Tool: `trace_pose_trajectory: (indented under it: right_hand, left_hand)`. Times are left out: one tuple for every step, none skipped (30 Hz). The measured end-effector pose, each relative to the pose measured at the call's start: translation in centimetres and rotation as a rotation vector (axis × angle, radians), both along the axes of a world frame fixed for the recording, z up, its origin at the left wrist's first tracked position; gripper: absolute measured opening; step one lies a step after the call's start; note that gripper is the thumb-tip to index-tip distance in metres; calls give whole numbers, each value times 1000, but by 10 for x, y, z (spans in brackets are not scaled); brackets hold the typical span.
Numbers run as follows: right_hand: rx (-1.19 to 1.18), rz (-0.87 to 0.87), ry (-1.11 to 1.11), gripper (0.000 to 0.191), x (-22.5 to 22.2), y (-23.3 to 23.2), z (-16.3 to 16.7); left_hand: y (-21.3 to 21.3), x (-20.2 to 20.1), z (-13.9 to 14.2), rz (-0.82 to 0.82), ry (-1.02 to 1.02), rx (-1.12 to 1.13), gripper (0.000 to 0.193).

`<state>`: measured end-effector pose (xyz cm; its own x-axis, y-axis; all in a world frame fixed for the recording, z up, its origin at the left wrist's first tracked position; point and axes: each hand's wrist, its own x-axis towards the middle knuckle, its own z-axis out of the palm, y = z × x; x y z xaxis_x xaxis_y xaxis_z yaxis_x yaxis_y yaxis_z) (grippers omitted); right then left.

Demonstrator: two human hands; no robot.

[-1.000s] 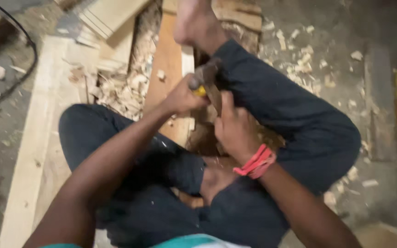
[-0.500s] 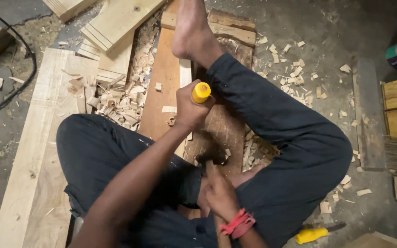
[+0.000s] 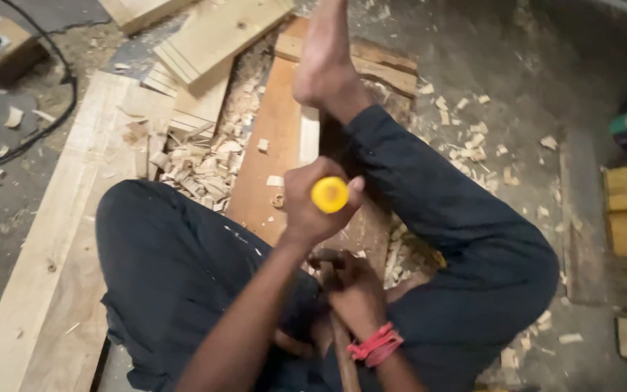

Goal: The person sits on the workshop floor holding a yellow-handled chisel against a wooden workpiece and strikes it with a mallet to carve and shape the wood, repositioning the chisel repeatedly. Near the end they brush shavings aside and continue cutting along the wood.

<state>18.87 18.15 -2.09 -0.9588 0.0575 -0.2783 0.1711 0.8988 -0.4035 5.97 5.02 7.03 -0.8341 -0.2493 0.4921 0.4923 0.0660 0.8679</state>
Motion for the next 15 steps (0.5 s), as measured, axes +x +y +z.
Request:
trace_pose_trajectory:
  right_hand:
    - [-57,8,100,40,-12,1,3]
    - [-116,12,191,37,-26,0,6]
    - [-129,111,395,60,-42,-2,7]
    - [-144,208,611,84,-59,-6,7]
    - [-119,250,698,90,-76,-12,5]
    - [-91,293,780,97,-92,-18,1]
    - [-199,216,581,97,-104,-25,-6]
    - [-304,141,382,97,-115,-32,-14]
    - [-407,69,183,97,-122,-38,-24]
    - [-381,60,250,71,-127,-42,-35]
    - [-358,50,315,46,-129,-45,-46]
    - [-334,39,383,27,-129,-46,-58]
    - [-303,49,400,28,-129,-44,-68]
    - [-268,62,412,30,-129,-40,-77]
    - [-232,80,422,31,-129,-34,-83]
  left_hand:
    - [-24,8,6,-85,70,-95,21]
    - [-45,12,12,62,111,-192,20]
    - [-66,10,16,204,159,-290,19]
    - [-91,5,18,231,173,-291,19]
    - [-117,-2,19,253,189,-290,19]
    - [-139,-15,18,296,231,-383,23]
    - [-159,-28,14,340,269,-475,27]
    - [-178,-41,8,332,262,-539,28]
    - [-193,-55,1,324,257,-603,29]
    - [-203,-62,-9,319,251,-666,30]
    - [-210,-64,-22,332,213,-697,28]
    - [-214,-67,-34,344,178,-729,27]
    - [-218,-72,-44,353,145,-758,25]
    - [-218,-75,-53,353,115,-771,25]
    - [-216,-79,-61,357,81,-783,25]
